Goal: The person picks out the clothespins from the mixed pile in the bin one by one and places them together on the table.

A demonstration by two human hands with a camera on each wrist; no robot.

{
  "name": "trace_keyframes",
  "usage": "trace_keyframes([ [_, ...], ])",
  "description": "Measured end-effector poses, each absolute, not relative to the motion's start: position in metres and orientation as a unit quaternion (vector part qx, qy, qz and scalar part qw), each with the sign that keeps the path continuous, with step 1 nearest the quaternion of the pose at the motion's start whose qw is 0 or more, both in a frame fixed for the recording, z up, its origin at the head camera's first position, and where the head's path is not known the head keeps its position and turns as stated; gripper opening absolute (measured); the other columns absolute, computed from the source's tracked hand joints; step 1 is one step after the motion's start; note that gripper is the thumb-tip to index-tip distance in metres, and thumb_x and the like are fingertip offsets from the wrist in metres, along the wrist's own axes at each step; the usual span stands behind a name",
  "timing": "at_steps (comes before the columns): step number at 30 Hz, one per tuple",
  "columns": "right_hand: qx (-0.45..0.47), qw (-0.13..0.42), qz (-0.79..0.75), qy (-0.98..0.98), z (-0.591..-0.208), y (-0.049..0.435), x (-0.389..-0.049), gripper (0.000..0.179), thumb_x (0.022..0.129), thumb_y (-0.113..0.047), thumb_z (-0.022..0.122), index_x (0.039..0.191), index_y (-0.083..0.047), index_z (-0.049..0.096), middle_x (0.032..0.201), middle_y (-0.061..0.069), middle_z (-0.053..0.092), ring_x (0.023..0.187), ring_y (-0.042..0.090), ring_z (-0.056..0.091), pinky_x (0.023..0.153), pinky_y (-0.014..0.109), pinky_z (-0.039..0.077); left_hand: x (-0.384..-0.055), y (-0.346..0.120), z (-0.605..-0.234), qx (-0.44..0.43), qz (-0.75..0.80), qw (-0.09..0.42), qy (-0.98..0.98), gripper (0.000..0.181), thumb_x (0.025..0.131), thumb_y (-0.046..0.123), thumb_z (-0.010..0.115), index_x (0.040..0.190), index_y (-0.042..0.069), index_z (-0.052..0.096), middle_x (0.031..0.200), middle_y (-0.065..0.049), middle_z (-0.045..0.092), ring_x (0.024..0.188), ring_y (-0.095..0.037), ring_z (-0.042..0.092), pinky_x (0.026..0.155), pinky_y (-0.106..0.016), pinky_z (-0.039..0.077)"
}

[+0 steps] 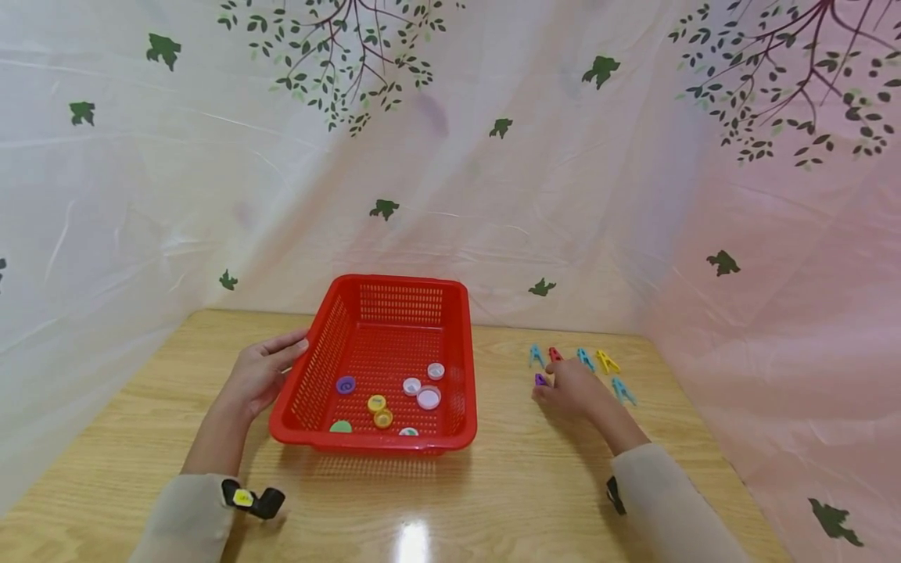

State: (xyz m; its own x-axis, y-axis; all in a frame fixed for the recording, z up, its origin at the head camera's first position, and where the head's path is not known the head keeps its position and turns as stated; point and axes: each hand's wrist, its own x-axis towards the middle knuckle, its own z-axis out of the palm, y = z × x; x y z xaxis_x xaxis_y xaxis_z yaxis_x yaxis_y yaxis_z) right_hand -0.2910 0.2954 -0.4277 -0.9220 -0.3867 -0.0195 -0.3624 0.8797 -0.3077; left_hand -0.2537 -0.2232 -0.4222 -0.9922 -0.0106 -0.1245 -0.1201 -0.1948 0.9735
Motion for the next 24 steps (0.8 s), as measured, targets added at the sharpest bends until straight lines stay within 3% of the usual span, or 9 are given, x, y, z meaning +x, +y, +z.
trace_keyframes([
  [4,-0.209,0.017,-0.149,0.966,-0.423,0.298,-0.294,0.039,0.096,-0.019,0.071,0.115,0.014,0.068,0.06,-0.004,0.059,0.049,0.008,0.047,0.046,0.024,0.039,-0.255,-0.224,-0.422,-0.051,0.773,0.034,0.631,0.062,0.095,0.025,0.076,0.147,0.003,0.053,0.126,-0.003,0.067,0.106,-0.015,0.067,0.09,-0.032,0.059],
  [8,-0.219,-0.003,-0.15,0.964,-0.417,0.297,-0.295,0.02,0.097,-0.018,0.07,0.087,-0.001,0.065,0.056,-0.005,0.049,0.049,0.009,0.041,0.047,0.025,0.035,-0.255,-0.224,-0.422,-0.049,0.773,0.032,0.632,0.062,0.095,0.025,0.076,0.147,0.001,0.053,0.122,-0.001,0.068,0.105,-0.014,0.067,0.09,-0.031,0.059],
  [10,-0.222,-0.012,-0.149,0.963,-0.413,0.294,-0.295,0.026,0.097,-0.019,0.07,0.078,-0.009,0.055,0.056,-0.005,0.044,0.05,0.009,0.037,0.048,0.026,0.032,-0.255,-0.224,-0.422,-0.049,0.772,0.032,0.632,0.061,0.095,0.024,0.076,0.147,0.001,0.053,0.122,-0.001,0.068,0.105,-0.014,0.067,0.09,-0.031,0.059],
  [13,-0.218,-0.017,-0.152,0.964,-0.405,0.288,-0.295,0.032,0.099,-0.022,0.069,0.075,-0.009,0.051,0.056,-0.005,0.039,0.051,0.01,0.032,0.05,0.027,0.029,-0.254,-0.225,-0.421,-0.05,0.768,0.033,0.638,0.061,0.095,0.024,0.076,0.147,0.002,0.053,0.124,-0.002,0.067,0.106,-0.015,0.066,0.09,-0.03,0.059],
  [17,-0.211,-0.03,-0.154,0.965,-0.394,0.275,-0.298,0.032,0.1,-0.026,0.068,0.101,0.006,0.067,0.06,-0.004,0.048,0.053,0.01,0.039,0.052,0.029,0.037,-0.255,-0.224,-0.419,-0.052,0.76,0.032,0.648,0.059,0.096,0.025,0.075,0.146,0.003,0.055,0.129,-0.005,0.066,0.108,-0.016,0.065,0.091,-0.029,0.058],
  [20,-0.211,-0.043,-0.153,0.964,-0.386,0.263,-0.296,0.049,0.1,-0.029,0.067,0.128,0.012,0.063,0.069,-0.002,0.06,0.058,0.011,0.049,0.059,0.034,0.049,-0.256,-0.223,-0.417,-0.058,0.752,0.032,0.656,0.057,0.096,0.025,0.075,0.145,0.004,0.056,0.133,-0.007,0.064,0.11,-0.016,0.065,0.091,-0.029,0.058],
  [24,-0.209,-0.049,-0.154,0.964,-0.377,0.245,-0.291,0.052,0.101,-0.031,0.067,0.132,0.009,0.062,0.085,0.008,0.069,0.07,0.021,0.061,0.073,0.046,0.056,-0.255,-0.224,-0.417,-0.065,0.735,0.036,0.674,0.058,0.096,0.028,0.075,0.146,0.007,0.056,0.14,-0.012,0.06,0.112,-0.017,0.065,0.092,-0.028,0.058],
])
